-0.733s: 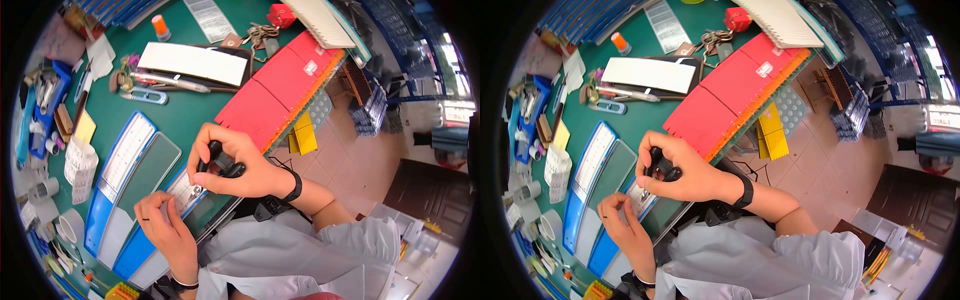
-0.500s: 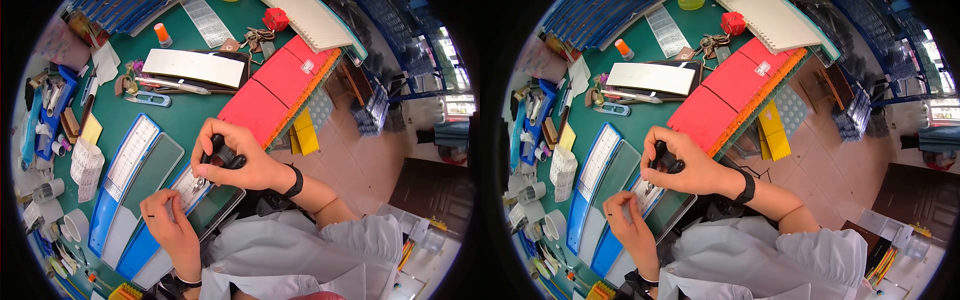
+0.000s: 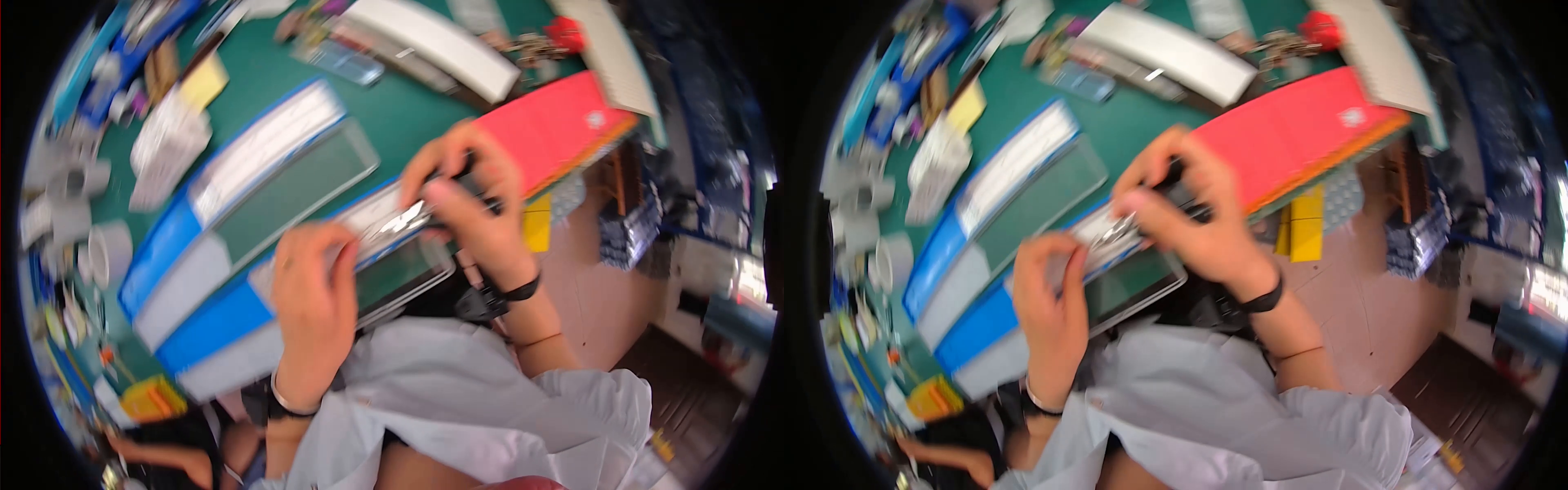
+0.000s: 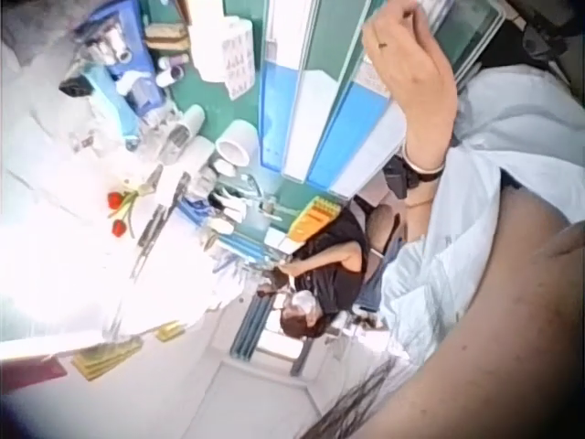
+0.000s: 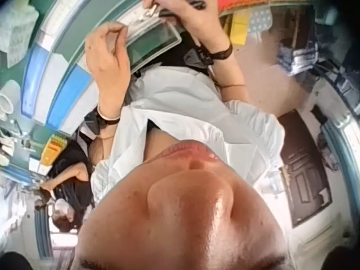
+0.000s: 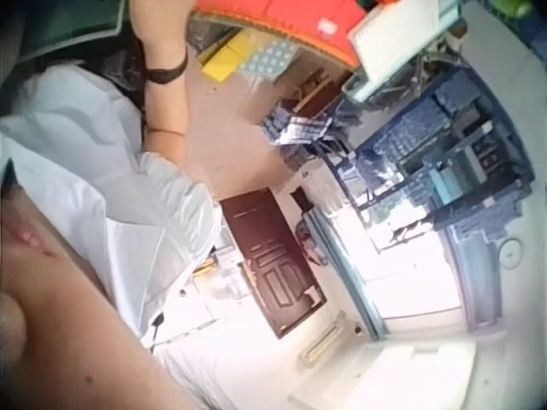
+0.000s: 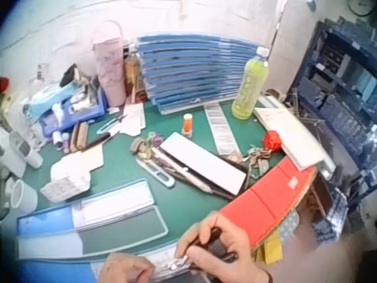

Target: Assemble small components by inserting wires into plastic housings using pliers at an assembly station.

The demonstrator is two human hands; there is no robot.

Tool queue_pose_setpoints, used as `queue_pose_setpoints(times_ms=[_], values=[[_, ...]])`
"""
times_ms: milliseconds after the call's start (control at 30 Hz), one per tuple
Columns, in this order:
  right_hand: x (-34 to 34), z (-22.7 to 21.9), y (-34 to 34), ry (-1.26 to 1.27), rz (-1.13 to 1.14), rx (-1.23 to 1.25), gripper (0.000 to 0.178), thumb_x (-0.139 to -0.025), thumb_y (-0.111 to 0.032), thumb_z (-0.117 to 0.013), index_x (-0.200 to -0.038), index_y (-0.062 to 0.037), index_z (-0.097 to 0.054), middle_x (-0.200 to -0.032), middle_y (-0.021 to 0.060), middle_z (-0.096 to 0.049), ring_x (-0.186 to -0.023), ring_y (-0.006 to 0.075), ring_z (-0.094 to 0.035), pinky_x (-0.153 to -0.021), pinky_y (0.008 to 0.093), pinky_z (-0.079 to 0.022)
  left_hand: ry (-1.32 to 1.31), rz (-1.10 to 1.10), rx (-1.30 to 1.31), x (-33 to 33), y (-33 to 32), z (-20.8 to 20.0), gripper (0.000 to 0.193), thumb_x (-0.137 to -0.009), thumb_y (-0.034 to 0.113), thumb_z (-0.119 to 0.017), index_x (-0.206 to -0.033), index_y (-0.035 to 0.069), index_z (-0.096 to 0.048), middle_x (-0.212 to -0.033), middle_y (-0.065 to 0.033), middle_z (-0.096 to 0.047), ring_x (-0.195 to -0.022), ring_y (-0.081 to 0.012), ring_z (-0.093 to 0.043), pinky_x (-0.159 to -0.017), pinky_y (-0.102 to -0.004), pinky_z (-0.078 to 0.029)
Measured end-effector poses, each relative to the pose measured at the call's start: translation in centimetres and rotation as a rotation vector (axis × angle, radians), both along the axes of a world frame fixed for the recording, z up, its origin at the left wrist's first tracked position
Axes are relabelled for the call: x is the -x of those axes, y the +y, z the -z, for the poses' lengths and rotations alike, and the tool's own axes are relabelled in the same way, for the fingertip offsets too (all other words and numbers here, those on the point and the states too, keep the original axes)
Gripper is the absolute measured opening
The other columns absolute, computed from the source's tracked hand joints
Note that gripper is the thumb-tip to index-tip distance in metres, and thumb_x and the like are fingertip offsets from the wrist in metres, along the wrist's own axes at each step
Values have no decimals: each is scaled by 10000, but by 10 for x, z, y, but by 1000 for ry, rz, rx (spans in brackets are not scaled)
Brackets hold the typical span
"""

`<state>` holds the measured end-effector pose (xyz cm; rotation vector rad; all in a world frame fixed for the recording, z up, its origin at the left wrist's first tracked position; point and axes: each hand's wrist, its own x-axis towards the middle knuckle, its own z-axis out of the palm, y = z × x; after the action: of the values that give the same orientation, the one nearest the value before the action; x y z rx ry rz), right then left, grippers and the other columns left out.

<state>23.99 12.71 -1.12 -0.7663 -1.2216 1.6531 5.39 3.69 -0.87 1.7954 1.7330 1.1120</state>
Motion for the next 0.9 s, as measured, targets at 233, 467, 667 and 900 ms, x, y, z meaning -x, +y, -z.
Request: queue_pose_setpoints(times_ms=[233, 467, 667, 900], values=[[8, 1, 5, 48, 46, -50, 235, -956, -108, -629, -993, -86, -398, -896, 202, -680, -580, 78, -523, -470, 190, -416, -25, 25, -67, 3, 9, 0, 222, -873, -109, -681, -1033, 16, -592, -966, -110, -672, -878, -281, -661, -785, -348, -510], [4, 5, 7, -31, 39, -56, 245, -934, -112, -640, -984, -84, -402, -878, 211, -682, -643, 117, -550, -529, 233, -451, 6, 57, -77, 3, 12, 2, 241, -869, -126, -674, -1041, 16, -583, -960, -110, -669, -874, -266, -662, -784, -332, -518], [-40, -13, 11, 500, -190, -450, 194, -792, -13, -623, -817, -119, -463, -835, 115, -659, -793, 265, -634, -629, 282, -514, -174, -36, 34, -2, 3, 14, 241, -835, -134, -661, -1001, 20, -582, -952, -122, -652, -867, -289, -629, -761, -378, -520], [-275, -28, 26, -1167, 1120, -611, 340, -797, -24, -792, -1078, -11, -601, -1026, 105, -605, -898, 207, -618, -798, 334, -508, -179, -15, 79, 0, -4, -2, 157, -923, -98, -620, -997, 24, -555, -977, -135, -663, -918, -279, -648, -850, -362, -514]])
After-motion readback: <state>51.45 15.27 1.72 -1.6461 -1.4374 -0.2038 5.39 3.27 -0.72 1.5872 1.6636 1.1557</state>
